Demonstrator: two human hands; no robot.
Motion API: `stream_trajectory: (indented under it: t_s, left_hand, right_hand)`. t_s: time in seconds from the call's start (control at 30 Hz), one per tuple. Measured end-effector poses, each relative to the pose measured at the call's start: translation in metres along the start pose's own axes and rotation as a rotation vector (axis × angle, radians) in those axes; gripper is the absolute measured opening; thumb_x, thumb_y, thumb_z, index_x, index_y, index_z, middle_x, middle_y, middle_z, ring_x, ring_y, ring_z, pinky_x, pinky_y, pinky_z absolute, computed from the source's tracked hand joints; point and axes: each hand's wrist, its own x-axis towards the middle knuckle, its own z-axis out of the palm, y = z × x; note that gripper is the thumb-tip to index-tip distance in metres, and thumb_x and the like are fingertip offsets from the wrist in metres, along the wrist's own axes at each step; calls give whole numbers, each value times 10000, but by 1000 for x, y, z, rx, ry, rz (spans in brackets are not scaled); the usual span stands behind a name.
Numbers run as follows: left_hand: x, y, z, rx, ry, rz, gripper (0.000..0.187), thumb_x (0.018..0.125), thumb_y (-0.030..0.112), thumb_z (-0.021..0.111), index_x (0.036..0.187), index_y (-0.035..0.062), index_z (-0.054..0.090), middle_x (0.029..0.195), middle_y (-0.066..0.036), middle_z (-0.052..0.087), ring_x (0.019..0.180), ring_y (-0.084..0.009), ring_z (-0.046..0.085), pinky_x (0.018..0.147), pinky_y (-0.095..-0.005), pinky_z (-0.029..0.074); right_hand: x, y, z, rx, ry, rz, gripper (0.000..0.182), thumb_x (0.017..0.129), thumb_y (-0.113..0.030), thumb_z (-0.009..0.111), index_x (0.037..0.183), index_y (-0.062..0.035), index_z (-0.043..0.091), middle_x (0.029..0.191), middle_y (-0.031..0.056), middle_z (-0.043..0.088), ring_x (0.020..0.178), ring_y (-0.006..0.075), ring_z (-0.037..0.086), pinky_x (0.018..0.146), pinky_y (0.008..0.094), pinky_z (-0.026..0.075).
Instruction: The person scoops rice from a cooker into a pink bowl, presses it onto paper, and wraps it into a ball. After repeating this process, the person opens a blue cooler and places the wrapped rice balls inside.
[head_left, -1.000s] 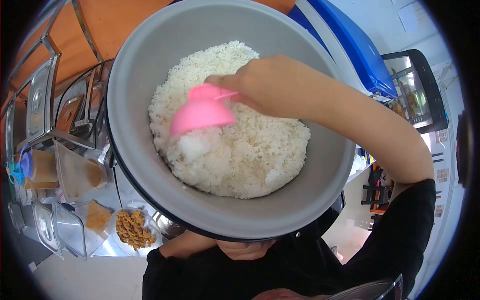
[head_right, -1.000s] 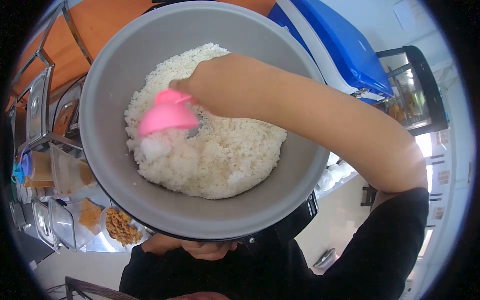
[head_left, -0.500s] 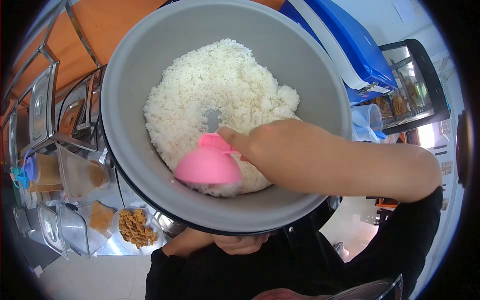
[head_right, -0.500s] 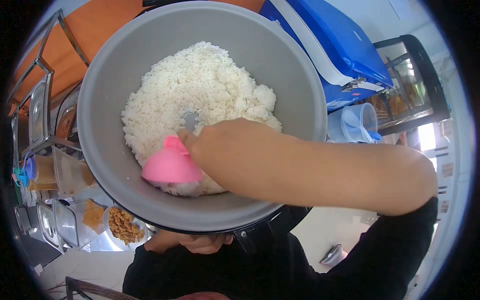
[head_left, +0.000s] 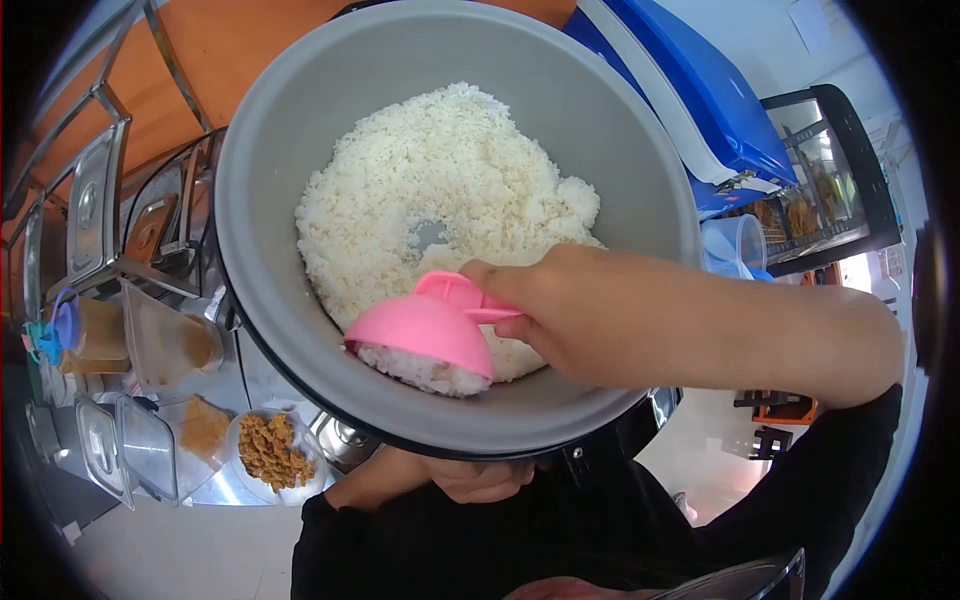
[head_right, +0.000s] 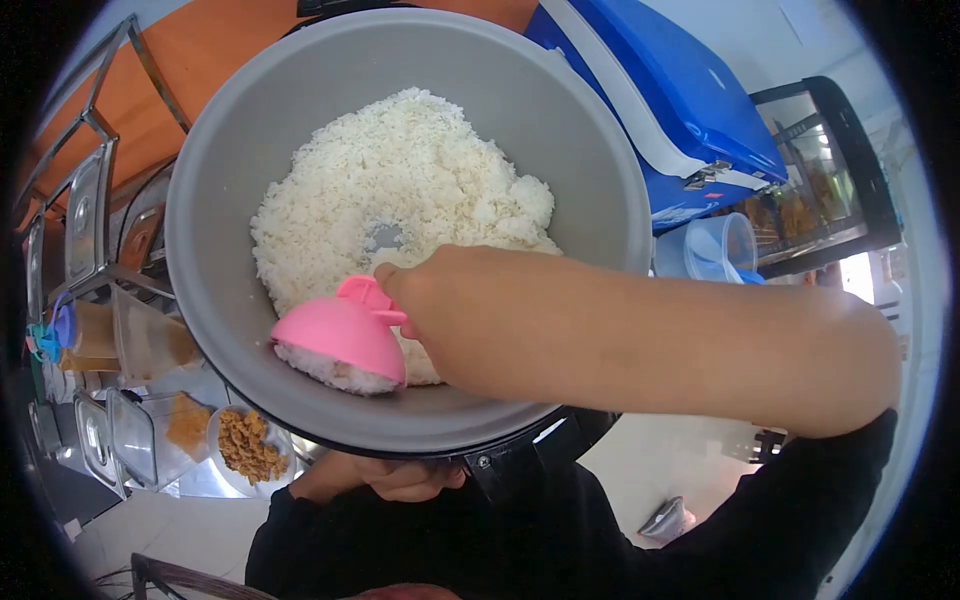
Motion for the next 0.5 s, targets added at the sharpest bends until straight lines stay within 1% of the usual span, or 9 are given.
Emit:
stream_trajectory:
  t_s: [0.1,0.23,0.3,0.4,0.5]
  left_hand:
    - [2,1,0,-14,48,-19,187,854,206,573,678,143,580,672,62,624,665,-51,619,680,-202,478]
    - [1,3,0,-3,38,-64,187,850,199,567,670,150,579,673,69,621,665,-50,615,673,-198,470]
    - [2,2,2,-20,48,-63,188,841,213,573,659,169,576,661,88,609,663,-40,592,679,-194,464]
    - [-3,18,10,59,147,-241,191,785,224,608,610,188,541,618,111,548,656,-33,534,680,-215,448]
    - [-9,22,9,34,108,-291,223,788,275,583,609,213,464,556,132,481,675,-51,463,749,-246,413]
  right_hand:
    - [-16,-9,-7,51,-13,78,381,950,-181,469,1297,-26,480,665,228,613,601,380,627,564,442,494]
    - [-27,-18,-20,37,-59,116,375,962,-188,448,1296,-21,478,683,227,620,611,381,627,573,431,493]
    - [-24,-16,-21,42,-22,68,369,965,-196,444,1295,-35,483,696,222,625,633,371,632,582,423,494]
    - [-5,-5,-10,72,25,-3,364,969,-222,445,1298,-75,490,807,241,635,686,361,636,589,414,490]
    - [22,15,6,97,158,-233,355,982,-256,428,1292,-99,500,840,204,635,622,284,620,560,378,480]
